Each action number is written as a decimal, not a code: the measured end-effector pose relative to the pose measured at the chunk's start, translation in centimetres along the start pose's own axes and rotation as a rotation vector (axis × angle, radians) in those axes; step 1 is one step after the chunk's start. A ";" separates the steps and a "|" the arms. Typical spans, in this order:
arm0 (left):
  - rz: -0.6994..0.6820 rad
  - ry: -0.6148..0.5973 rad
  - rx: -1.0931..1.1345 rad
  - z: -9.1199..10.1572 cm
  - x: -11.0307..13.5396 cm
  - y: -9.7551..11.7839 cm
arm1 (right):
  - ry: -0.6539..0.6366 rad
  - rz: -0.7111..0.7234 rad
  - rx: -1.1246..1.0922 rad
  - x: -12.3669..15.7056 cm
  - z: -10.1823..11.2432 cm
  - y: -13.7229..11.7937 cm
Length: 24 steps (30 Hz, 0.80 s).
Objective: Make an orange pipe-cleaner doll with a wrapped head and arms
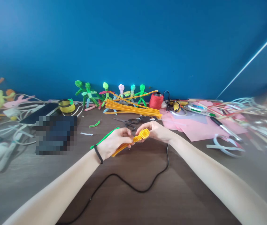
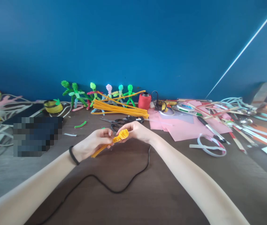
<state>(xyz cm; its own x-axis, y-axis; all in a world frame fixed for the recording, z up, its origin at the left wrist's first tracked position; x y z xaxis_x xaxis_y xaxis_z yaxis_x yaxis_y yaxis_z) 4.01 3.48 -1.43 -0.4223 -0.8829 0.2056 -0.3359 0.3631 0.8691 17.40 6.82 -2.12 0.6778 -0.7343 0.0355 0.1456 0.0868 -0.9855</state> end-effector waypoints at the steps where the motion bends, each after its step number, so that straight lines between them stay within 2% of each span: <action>1: 0.003 0.004 -0.027 -0.1 0.0 0.0 | -0.028 -0.007 -0.017 0.1 0.0 0.1; 5: 0.003 0.013 -0.126 -0.2 0.0 0.0 | -0.081 -0.047 -0.031 0.4 0.1 0.2; 12: -0.002 -0.013 -0.351 -0.5 0.1 -0.3 | -0.019 -0.074 0.186 0.1 0.4 0.6; 17: 0.015 -0.040 -0.454 -0.5 -0.1 -0.9 | 0.026 -0.104 0.234 0.1 -0.2 -0.1; 20: -0.002 -0.032 -0.519 -0.3 -0.2 -0.9 | 0.070 -0.070 0.286 0.2 -0.7 -1.2; 24: -0.035 0.049 -0.572 0.2 -0.3 -0.6 | 0.135 0.005 0.351 0.4 -0.9 -2.3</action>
<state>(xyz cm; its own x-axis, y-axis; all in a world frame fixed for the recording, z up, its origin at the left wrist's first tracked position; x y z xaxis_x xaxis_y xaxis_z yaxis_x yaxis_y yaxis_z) 4.13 3.59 -2.08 -0.3746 -0.9093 0.1812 0.1659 0.1266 0.9780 16.68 5.70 0.00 0.5818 -0.8132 -0.0147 0.3965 0.2994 -0.8679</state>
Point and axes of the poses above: each hand's wrist, its own x-axis away from the middle knuckle, its own z-axis out of the back of the hand, y = z × x, the point moved 5 cm from there along -x, towards the middle knuckle, and after that the axes turned 14 degrees about x, right-handed, at the moved point
